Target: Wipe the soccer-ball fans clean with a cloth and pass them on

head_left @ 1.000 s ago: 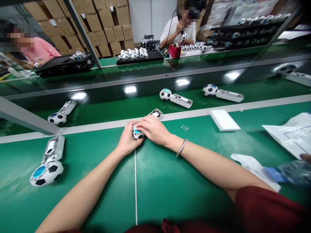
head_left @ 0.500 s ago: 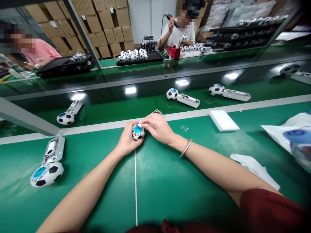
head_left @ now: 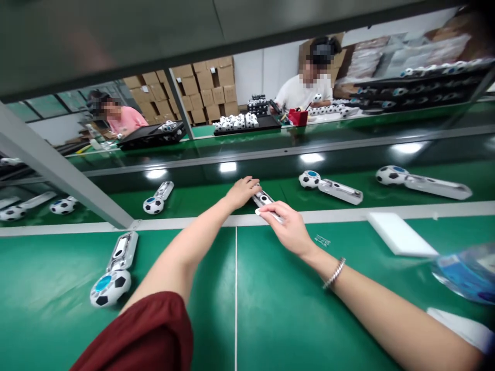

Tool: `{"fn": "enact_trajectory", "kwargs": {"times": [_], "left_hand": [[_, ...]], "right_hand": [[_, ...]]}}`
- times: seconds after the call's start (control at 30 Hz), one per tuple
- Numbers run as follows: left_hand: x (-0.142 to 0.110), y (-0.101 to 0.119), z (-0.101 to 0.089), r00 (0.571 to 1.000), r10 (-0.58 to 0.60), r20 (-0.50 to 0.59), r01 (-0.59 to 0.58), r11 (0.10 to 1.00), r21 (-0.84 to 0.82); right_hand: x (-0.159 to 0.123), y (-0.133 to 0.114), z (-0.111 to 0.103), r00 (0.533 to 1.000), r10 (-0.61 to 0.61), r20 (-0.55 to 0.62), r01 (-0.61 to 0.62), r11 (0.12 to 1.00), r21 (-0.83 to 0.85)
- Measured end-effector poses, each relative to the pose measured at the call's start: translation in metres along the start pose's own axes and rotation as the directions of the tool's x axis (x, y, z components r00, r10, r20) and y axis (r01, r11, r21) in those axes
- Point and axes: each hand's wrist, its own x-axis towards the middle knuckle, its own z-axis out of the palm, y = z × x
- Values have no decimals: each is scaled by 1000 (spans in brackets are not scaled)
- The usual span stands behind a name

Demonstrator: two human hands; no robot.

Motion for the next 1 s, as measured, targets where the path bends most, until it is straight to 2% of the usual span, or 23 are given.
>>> {"fn": "enact_trajectory", "kwargs": {"times": [0.07,0.13,0.2,0.23,0.27,0.3,0.33,0.37,0.4,0.47,0.53,0.6,0.67,0.7,0.73,0.8,0.87,0.9,1.0], "left_hand": [[9,6,7,999,-32,-5,32,999,23],[6,8,6,996,-81,-44,82,996,38],[-14,-2,-3,968,-185,-168,194,980,38],[-29,-11,-10,927,-271,-259,286,958,21],[-47,-22,-18,855,-380,-354,398,917,-22],[-67,-35,-27,744,-508,-435,524,846,-92],[-88,-49,-36,613,-629,-478,632,754,-182],[-109,-64,-43,472,-744,-472,708,639,-299],[-128,-77,-50,384,-827,-410,739,542,-401],[-158,-96,-57,307,-897,-319,773,431,-466],[-174,-104,-56,277,-927,-252,794,369,-484],[-177,-98,-49,251,-942,-223,801,332,-499],[-171,-78,-40,259,-940,-222,789,339,-512],[-167,-63,-35,295,-930,-221,770,368,-521],[-164,-45,-30,356,-909,-217,736,416,-535],[-159,-5,-22,517,-837,-183,629,515,-582],[-156,35,-15,652,-746,-137,513,566,-645],[-156,52,-12,693,-712,-117,475,572,-669],[-155,85,-6,749,-656,-94,432,591,-681]], "right_hand": [[0,5,-1,1000,13,1,-13,1000,0],[1,10,-3,999,51,-10,-51,999,6],[2,12,-5,993,114,-28,-113,993,24],[3,13,-5,989,147,-32,-146,989,38],[4,13,-5,984,177,-32,-175,983,53],[5,13,-5,980,197,-27,-195,979,67],[5,13,-4,978,207,-21,-205,975,81],[6,12,-3,978,209,-17,-207,974,94],[6,12,-2,978,207,-15,-204,973,107],[6,10,1,980,198,-5,-196,972,131],[5,9,4,982,189,15,-189,971,145],[3,9,7,983,182,39,-186,972,144],[2,10,8,983,175,49,-180,975,133],[1,11,9,984,171,51,-176,976,126],[0,11,9,985,166,52,-171,978,115],[-2,10,10,987,152,55,-156,985,76],[-5,7,10,991,116,68,-119,992,39],[-7,5,11,994,83,76,-86,996,30],[-14,-2,13,992,-60,114,58,998,16]]}}
